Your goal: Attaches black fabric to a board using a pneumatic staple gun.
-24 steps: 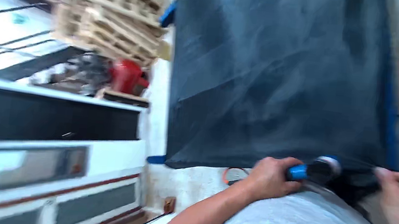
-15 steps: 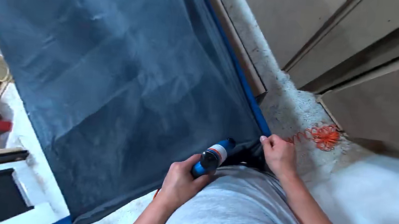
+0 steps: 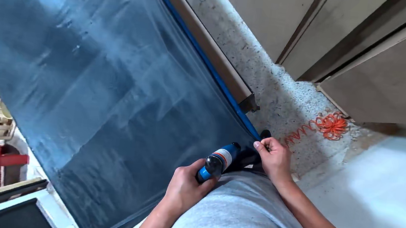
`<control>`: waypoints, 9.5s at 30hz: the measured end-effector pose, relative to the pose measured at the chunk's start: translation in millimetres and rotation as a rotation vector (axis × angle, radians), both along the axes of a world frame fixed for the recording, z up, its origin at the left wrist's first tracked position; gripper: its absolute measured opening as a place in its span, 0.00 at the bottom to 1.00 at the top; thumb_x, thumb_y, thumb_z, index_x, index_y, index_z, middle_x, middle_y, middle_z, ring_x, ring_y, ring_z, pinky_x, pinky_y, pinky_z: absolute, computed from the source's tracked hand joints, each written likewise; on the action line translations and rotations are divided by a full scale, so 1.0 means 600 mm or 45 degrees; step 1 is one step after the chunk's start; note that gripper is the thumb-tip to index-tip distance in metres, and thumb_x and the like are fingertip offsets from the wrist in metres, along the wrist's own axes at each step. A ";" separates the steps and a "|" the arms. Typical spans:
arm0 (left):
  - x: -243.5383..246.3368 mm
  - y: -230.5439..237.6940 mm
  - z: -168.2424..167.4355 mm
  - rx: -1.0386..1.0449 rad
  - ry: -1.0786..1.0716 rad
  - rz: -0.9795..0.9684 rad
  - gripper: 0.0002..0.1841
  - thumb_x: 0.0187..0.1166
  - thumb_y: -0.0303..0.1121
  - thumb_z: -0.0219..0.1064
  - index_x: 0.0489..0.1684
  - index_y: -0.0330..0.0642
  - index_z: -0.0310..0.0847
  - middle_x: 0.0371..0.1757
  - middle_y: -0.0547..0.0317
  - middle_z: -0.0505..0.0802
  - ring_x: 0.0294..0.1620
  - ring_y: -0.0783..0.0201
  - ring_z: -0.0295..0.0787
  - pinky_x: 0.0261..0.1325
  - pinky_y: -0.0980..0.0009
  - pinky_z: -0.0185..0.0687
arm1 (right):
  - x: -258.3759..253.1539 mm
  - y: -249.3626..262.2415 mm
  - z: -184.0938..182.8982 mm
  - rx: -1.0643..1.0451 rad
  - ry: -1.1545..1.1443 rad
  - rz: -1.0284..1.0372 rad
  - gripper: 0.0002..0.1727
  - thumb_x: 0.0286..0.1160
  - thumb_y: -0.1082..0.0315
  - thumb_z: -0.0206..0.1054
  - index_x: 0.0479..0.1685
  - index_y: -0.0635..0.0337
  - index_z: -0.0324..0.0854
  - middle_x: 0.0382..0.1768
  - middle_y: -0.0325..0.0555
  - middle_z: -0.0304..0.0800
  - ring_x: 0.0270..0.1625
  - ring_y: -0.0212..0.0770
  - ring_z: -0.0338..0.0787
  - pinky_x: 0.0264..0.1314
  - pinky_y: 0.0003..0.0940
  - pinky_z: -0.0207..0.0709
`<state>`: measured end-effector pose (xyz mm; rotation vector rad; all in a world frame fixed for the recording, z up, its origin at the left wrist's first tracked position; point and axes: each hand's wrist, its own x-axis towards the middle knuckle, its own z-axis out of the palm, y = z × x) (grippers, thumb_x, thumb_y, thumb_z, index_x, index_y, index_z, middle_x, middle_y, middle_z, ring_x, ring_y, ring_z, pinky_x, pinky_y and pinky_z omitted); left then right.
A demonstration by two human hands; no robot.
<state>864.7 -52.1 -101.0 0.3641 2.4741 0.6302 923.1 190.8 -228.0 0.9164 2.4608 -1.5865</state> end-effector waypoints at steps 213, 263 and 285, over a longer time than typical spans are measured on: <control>-0.306 0.007 -0.027 -0.120 0.068 -0.207 0.15 0.66 0.51 0.72 0.41 0.52 0.92 0.22 0.77 0.89 0.21 0.84 0.84 0.24 0.78 0.82 | -0.112 0.027 -0.037 0.126 0.021 0.561 0.30 0.80 0.33 0.58 0.36 0.52 0.82 0.35 0.39 0.83 0.39 0.39 0.87 0.40 0.39 0.86; -0.253 0.038 -0.045 -0.228 0.211 -0.145 0.12 0.66 0.47 0.73 0.36 0.49 0.91 0.21 0.70 0.90 0.21 0.75 0.86 0.24 0.67 0.84 | -0.108 0.028 -0.063 -0.047 0.113 0.542 0.27 0.87 0.40 0.51 0.35 0.52 0.81 0.35 0.40 0.80 0.45 0.40 0.85 0.48 0.39 0.81; -0.165 0.062 -0.039 -0.182 0.015 -0.163 0.12 0.65 0.45 0.74 0.37 0.50 0.91 0.20 0.73 0.89 0.20 0.80 0.85 0.24 0.74 0.84 | -0.103 0.026 -0.069 -0.064 0.199 0.481 0.24 0.86 0.42 0.56 0.34 0.52 0.79 0.33 0.39 0.78 0.41 0.38 0.83 0.42 0.37 0.79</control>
